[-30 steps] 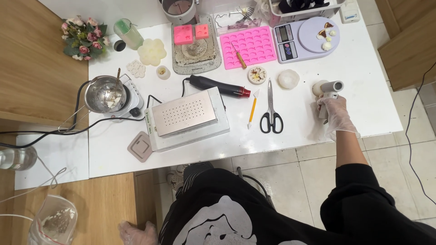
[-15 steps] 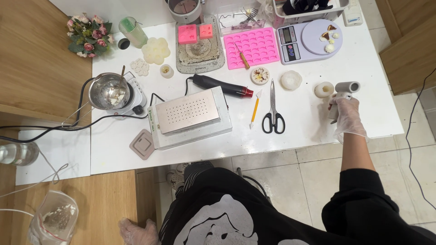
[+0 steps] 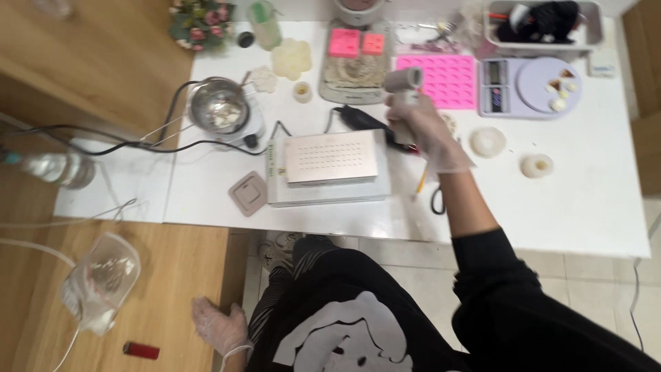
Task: Melting wax and measuring its temperature using an infrared thermometer at a candle production workbench.
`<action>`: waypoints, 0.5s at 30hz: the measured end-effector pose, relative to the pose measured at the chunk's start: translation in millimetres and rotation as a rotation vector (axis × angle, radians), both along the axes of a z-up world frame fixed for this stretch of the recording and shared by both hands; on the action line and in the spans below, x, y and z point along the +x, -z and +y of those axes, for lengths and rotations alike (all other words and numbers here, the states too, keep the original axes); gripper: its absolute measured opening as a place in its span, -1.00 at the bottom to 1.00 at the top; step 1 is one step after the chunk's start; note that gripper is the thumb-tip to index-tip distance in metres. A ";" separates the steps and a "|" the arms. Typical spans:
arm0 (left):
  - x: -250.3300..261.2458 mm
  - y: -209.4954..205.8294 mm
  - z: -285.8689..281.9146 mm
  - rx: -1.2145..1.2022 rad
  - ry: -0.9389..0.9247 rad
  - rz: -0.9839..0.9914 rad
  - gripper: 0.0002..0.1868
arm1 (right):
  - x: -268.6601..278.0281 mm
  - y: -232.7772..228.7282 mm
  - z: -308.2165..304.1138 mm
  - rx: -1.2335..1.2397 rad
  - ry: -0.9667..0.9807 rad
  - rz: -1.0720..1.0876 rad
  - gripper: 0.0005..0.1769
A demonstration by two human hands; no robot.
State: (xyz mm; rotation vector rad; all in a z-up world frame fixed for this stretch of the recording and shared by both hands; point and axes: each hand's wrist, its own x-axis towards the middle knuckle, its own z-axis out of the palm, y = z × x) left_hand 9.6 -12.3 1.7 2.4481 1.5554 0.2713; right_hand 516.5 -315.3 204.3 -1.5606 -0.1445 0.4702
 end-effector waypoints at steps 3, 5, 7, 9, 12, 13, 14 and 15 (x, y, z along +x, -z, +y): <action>-5.6 1.1 0.1 0.026 0.029 -0.027 -0.03 | 27.3 23.7 83.1 0.122 -0.130 -0.003 -0.65; -5.4 -5.8 -0.7 0.029 0.024 -0.034 -0.02 | 36.7 35.8 129.9 0.164 -0.161 0.002 -0.64; 0.4 -20.6 -3.4 -0.063 0.007 0.019 -0.04 | 43.8 45.7 165.5 0.013 -0.068 0.152 -0.74; -1.0 -19.4 -1.3 -0.067 -0.007 0.011 -0.03 | 59.7 72.7 184.1 -0.026 -0.111 0.107 -0.80; -0.2 -18.5 0.0 -0.075 -0.025 -0.001 -0.01 | 80.0 104.9 204.8 -0.159 -0.124 0.053 -0.86; 1.9 -18.1 -1.1 -0.075 -0.032 -0.005 0.00 | 87.5 114.8 208.6 -0.250 -0.097 0.045 -0.87; 3.9 -18.6 -0.5 -0.076 -0.042 -0.005 0.00 | 89.5 115.6 212.3 -0.251 -0.107 0.043 -0.87; 4.9 -19.0 -1.0 -0.084 -0.055 0.009 0.02 | 90.4 117.2 213.5 -0.284 -0.065 0.060 -0.87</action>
